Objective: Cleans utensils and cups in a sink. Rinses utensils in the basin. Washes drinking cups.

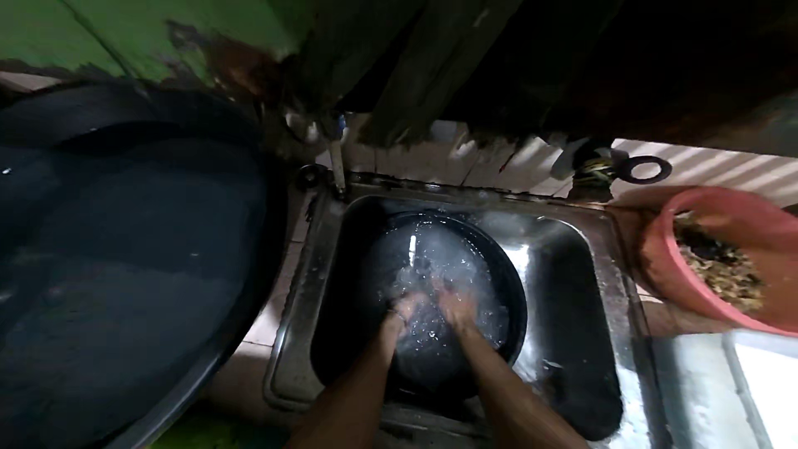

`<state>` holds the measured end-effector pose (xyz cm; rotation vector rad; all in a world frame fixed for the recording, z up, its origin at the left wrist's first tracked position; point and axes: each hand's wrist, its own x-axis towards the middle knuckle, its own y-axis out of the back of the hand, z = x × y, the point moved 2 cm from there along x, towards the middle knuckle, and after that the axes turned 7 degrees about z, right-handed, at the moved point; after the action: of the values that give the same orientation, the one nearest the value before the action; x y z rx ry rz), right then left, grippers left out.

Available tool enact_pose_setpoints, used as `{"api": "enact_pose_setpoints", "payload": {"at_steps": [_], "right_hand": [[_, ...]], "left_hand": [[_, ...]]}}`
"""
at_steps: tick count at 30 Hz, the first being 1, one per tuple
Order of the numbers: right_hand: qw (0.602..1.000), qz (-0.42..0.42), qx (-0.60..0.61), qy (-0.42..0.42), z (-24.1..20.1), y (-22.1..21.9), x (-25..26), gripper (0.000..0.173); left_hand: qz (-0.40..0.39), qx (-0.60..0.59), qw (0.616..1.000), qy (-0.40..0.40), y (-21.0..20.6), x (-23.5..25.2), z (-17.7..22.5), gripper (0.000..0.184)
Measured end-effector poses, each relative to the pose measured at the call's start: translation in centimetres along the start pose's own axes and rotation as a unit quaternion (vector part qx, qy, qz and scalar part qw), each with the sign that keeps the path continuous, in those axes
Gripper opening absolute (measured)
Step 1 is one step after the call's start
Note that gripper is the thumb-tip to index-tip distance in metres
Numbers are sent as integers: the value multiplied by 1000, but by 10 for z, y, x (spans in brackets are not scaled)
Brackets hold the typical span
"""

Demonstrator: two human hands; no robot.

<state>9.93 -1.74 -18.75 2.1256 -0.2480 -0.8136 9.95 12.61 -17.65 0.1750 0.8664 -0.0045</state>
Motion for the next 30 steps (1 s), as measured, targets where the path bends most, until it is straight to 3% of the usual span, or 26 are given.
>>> {"api": "enact_pose_setpoints", "payload": {"at_steps": [4, 7, 10, 12, 14, 16, 18, 20, 23, 26, 30], "right_hand": [[975, -57, 214, 1, -9, 17, -2, 78], [955, -96, 280, 1, -16, 34, -12, 74], [974, -94, 204, 39, -6, 37, -7, 50], [982, -81, 156, 68, 2, 40, 5, 44], [989, -68, 116, 57, 22, 34, 7, 50], [996, -66, 58, 15, 35, 25, 9, 68], [996, -86, -27, -7, 30, 12, 3, 77], [989, -129, -75, 16, 16, -1, -8, 68], [990, -130, 54, 17, 6, -5, -14, 44], [962, -138, 235, -8, 8, 5, -15, 49], [943, -111, 313, -18, 2, 28, -23, 72]], "left_hand": [[29, 28, 997, -59, 6, -8, 18, 57], [7, 18, 995, -97, 22, -26, 40, 69], [-19, 38, 995, -94, 33, -39, 53, 56], [-28, 50, 996, -74, 40, -26, 55, 54], [-29, 67, 995, -67, 45, -4, 37, 63], [-29, 83, 995, -40, 44, 7, 23, 72], [-34, 85, 996, -6, 35, 5, 11, 62], [-26, 61, 997, 31, 20, 5, -4, 45], [-43, 29, 999, 0, 10, -3, -7, 32], [-57, 85, 992, -78, 17, -3, -1, 42], [-84, 67, 988, -114, 26, -13, 15, 53]]}}
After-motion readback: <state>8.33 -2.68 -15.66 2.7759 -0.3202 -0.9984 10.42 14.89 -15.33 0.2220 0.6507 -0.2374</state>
